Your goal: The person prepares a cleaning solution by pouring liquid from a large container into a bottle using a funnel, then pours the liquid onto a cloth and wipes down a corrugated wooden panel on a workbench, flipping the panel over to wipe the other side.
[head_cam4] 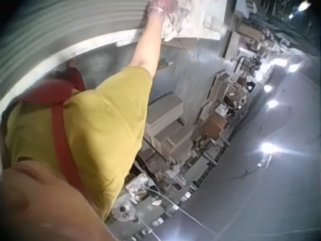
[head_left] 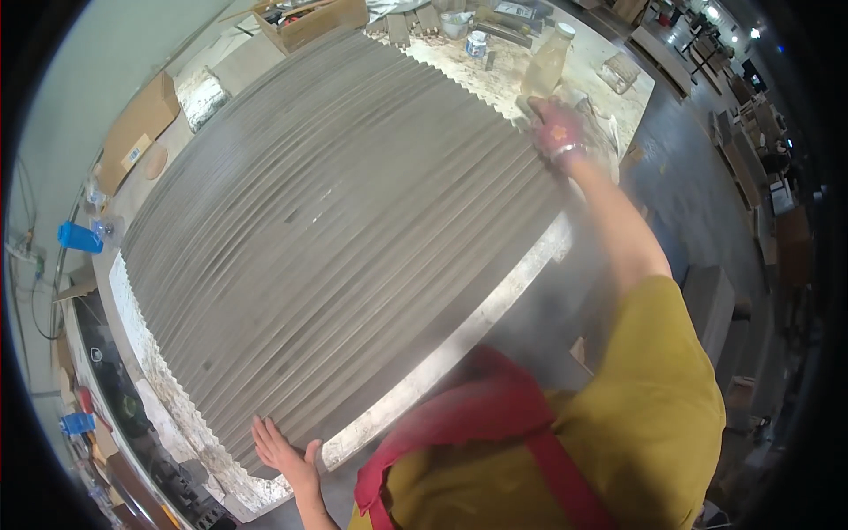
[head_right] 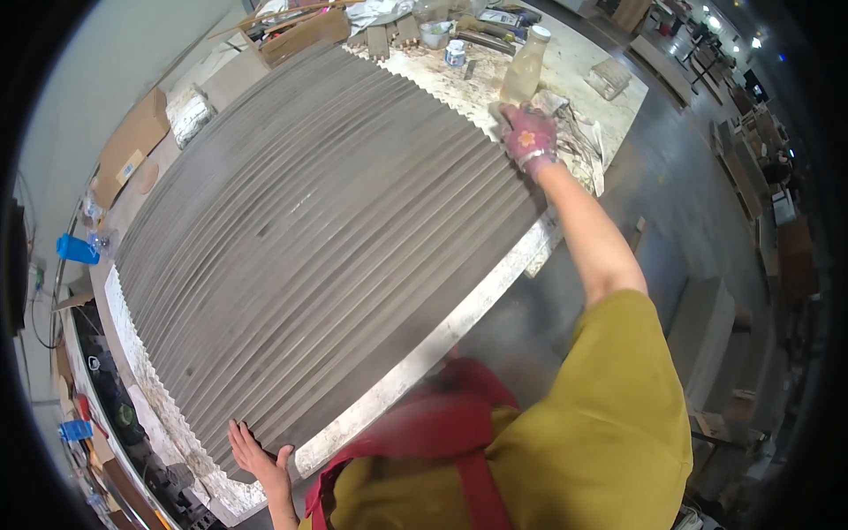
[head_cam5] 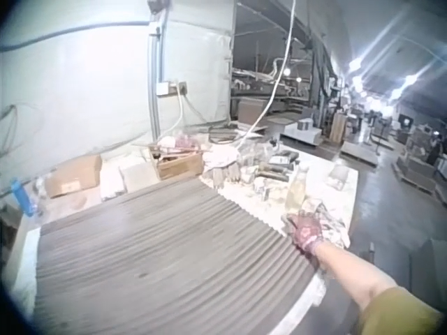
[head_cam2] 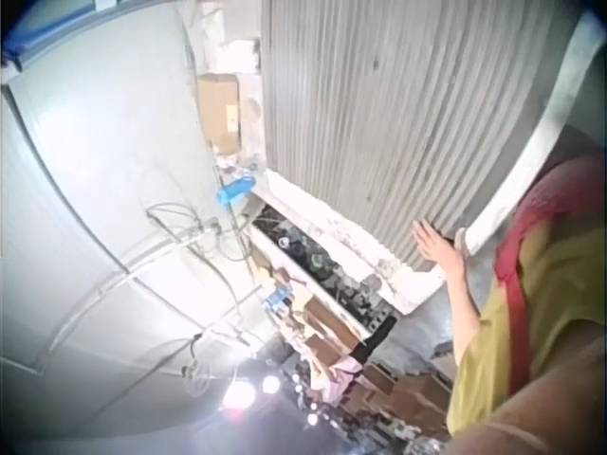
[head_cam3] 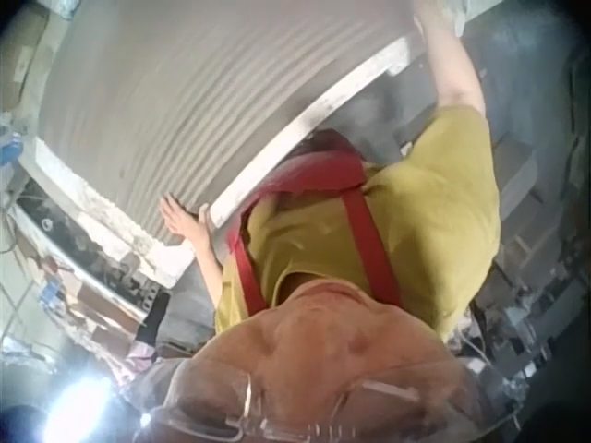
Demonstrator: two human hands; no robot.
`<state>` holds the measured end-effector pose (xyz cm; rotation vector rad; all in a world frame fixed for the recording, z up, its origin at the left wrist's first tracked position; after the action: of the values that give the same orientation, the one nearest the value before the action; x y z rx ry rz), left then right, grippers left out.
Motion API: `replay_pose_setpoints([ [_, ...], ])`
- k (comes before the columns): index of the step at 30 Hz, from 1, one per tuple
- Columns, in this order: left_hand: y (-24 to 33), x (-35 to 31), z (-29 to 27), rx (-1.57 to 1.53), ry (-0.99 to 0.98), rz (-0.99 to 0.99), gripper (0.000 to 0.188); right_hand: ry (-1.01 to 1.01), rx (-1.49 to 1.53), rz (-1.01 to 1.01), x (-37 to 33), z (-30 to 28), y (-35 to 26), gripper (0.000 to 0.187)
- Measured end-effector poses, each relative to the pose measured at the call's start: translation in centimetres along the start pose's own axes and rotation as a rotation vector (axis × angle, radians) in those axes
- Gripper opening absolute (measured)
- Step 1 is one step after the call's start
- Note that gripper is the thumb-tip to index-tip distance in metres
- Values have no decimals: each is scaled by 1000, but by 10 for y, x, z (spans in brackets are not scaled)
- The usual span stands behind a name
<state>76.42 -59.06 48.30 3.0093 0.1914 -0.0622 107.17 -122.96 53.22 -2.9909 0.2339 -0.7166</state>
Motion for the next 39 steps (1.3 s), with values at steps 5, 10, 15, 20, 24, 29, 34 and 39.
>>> replay_pose_setpoints([
  [5,1,-6,1,44,17,-4,100,-149,116,-368,-28,12,-70,34],
  [10,3,-4,-1,62,21,7,99,-129,119,-18,12,7,-9,37],
  [15,1,-5,-3,25,37,33,97,149,177,-496,-26,22,-65,38],
  [20,0,0,-2,46,61,30,99,103,196,-396,-31,-12,-97,32],
  [24,-5,-6,-1,21,44,-12,98,60,789,-886,-193,-39,-340,33],
  [29,-10,-6,-9,26,19,2,96,-581,472,-1137,-268,-35,-441,34],
  [34,-50,-17,-17,43,81,-65,99,-401,420,-388,-121,-17,-248,41],
  [39,-57,-16,-8,18,121,17,104,-467,336,-871,-211,-65,-368,39],
])
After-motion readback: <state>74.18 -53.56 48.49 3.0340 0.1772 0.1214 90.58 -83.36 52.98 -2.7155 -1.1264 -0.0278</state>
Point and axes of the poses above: each hand's wrist, its own x-axis towards the middle knuckle, its own z-axis out of the palm, y = z × x, the point moved 6 cm from there along x, towards the middle knuckle, and after that the axes turned 4 degrees about x, right-handed, at the moved point
